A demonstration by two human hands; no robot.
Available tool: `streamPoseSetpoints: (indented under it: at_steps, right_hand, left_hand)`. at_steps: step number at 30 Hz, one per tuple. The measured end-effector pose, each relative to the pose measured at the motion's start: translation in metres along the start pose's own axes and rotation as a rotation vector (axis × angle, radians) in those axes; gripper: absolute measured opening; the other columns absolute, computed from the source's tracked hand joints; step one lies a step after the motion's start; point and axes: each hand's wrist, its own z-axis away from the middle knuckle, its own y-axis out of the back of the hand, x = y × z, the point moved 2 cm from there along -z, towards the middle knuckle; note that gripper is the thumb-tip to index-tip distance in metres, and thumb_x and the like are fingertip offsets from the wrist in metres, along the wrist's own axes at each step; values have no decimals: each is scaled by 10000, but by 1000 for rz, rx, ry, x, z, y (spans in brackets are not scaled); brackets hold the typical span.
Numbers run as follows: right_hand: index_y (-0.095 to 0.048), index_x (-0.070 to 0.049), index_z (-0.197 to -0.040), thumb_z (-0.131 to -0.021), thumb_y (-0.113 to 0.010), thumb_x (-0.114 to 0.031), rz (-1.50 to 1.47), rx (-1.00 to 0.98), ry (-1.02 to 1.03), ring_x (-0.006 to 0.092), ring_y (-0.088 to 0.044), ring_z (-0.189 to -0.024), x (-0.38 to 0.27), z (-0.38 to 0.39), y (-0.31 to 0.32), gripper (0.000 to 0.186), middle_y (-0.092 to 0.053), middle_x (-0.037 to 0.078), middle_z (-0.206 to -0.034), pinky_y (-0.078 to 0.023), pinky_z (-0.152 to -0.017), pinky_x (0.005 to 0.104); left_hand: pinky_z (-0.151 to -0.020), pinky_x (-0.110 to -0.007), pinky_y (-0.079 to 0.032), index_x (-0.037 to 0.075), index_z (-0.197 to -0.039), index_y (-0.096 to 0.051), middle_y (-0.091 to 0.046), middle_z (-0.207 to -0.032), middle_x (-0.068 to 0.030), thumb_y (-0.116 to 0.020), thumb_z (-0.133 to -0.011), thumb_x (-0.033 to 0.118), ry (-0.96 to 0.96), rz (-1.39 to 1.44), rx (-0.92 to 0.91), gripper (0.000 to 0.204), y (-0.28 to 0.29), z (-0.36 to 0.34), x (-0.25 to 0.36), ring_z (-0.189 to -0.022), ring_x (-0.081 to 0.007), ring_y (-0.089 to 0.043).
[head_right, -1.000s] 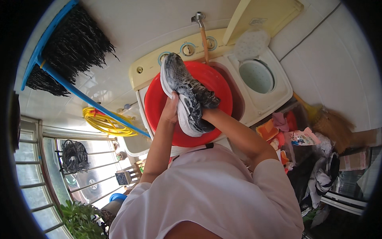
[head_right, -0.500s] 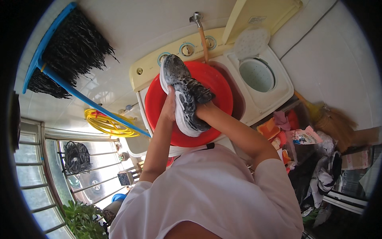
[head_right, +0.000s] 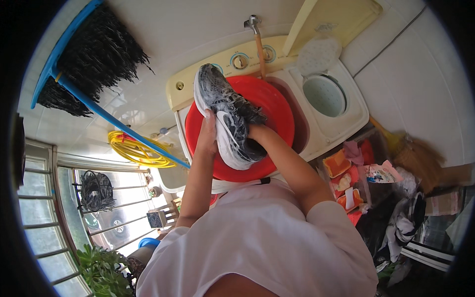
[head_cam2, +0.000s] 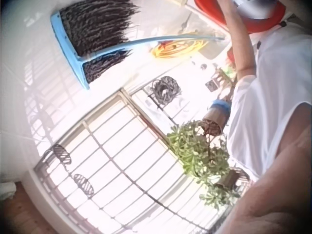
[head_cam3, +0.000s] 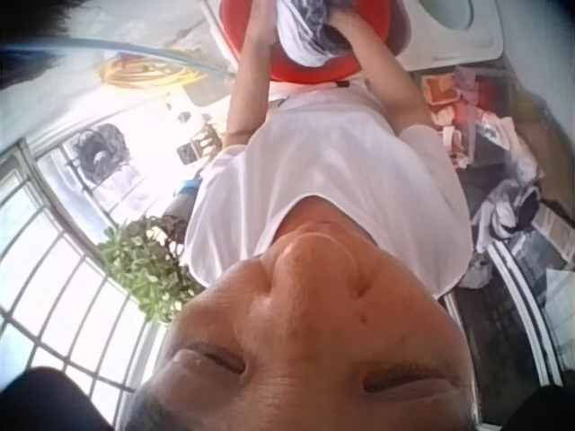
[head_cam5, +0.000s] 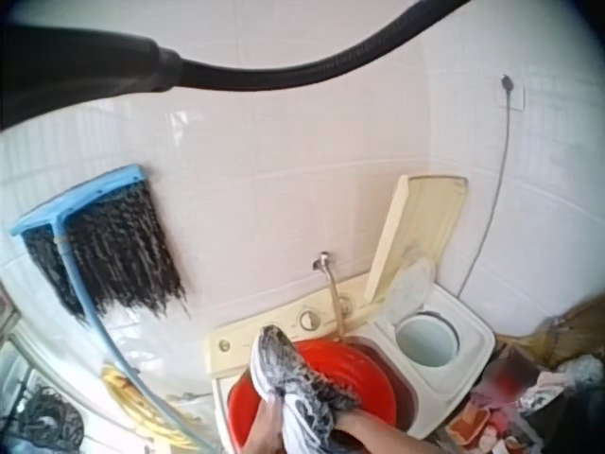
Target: The person removes a pair of black and white sneakers from a washing machine and places them into a red basin. They then scrub the shoes with a brush and soap, rinsing them under running water from a tap.
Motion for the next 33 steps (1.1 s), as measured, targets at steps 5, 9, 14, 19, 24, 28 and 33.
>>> streamPoseSetpoints:
  at_steps: [5,9,14,19,24,28,33]
  right_hand:
    - [-562,-58,-1337,-1026,-512,-273,-145,-3,-112,244,-623,-1083,-6,2,1,382,-637,136,-1222,-524,-939,362]
    - [-560,-59,-1340,-1026,-513,-274,-285,90,-174,240,-627,-1075,-9,-8,1,383,-639,133,-1220,-529,-929,358]
    - [-557,-60,-1344,-1027,-515,-274,-415,154,-231,235,-632,-1065,-14,1,-9,384,-640,128,-1216,-536,-916,354]
    - [-552,-59,-1350,-1023,-524,-259,-239,162,-111,236,-631,-1074,-10,10,-10,384,-639,128,-1224,-533,-923,354]
    - [-537,-46,-1363,-997,-566,-183,355,119,301,261,-608,-1155,1,30,4,392,-625,144,-1275,-489,-1007,377]
    - [-602,-26,-1255,-868,-584,-79,727,-96,355,434,-552,-1194,-16,29,31,392,-602,227,-1264,-450,-1039,466]
    - [-634,-58,-1201,-876,-572,-83,821,-150,458,415,-578,-1157,-31,18,26,332,-629,203,-1231,-468,-982,480]
  left_hand:
    - [-972,-387,-534,26,-1458,-405,-627,-1282,-123,-628,-998,385,77,90,-81,624,2,-6,-10,-1128,-232,-646]
    - [-1011,-398,-501,102,-1555,-291,-545,-1401,-140,-761,-916,207,177,-138,-13,800,-26,-1,7,-1240,-240,-576]
    - [-998,-381,-506,70,-1558,-277,-548,-1388,-142,-818,-844,144,3,-340,-115,898,-27,-11,4,-1234,-236,-572]
    - [-994,-379,-517,20,-1458,-405,-630,-1293,-122,-805,-849,124,47,-135,-66,736,-19,0,3,-1150,-228,-633]
    - [-1005,-398,-520,22,-1429,-441,-625,-1307,-116,-736,-927,237,11,-42,-84,621,-1,-6,-8,-1175,-247,-627]
    - [-1071,-435,-485,26,-1446,-421,-592,-1364,-129,-697,-957,301,-40,76,-72,626,23,-30,-4,-1229,-278,-601]
    - [-962,-400,-549,-1,-1358,-503,-666,-1185,-111,-732,-774,80,-109,65,-78,633,16,-49,15,-1084,-260,-661]
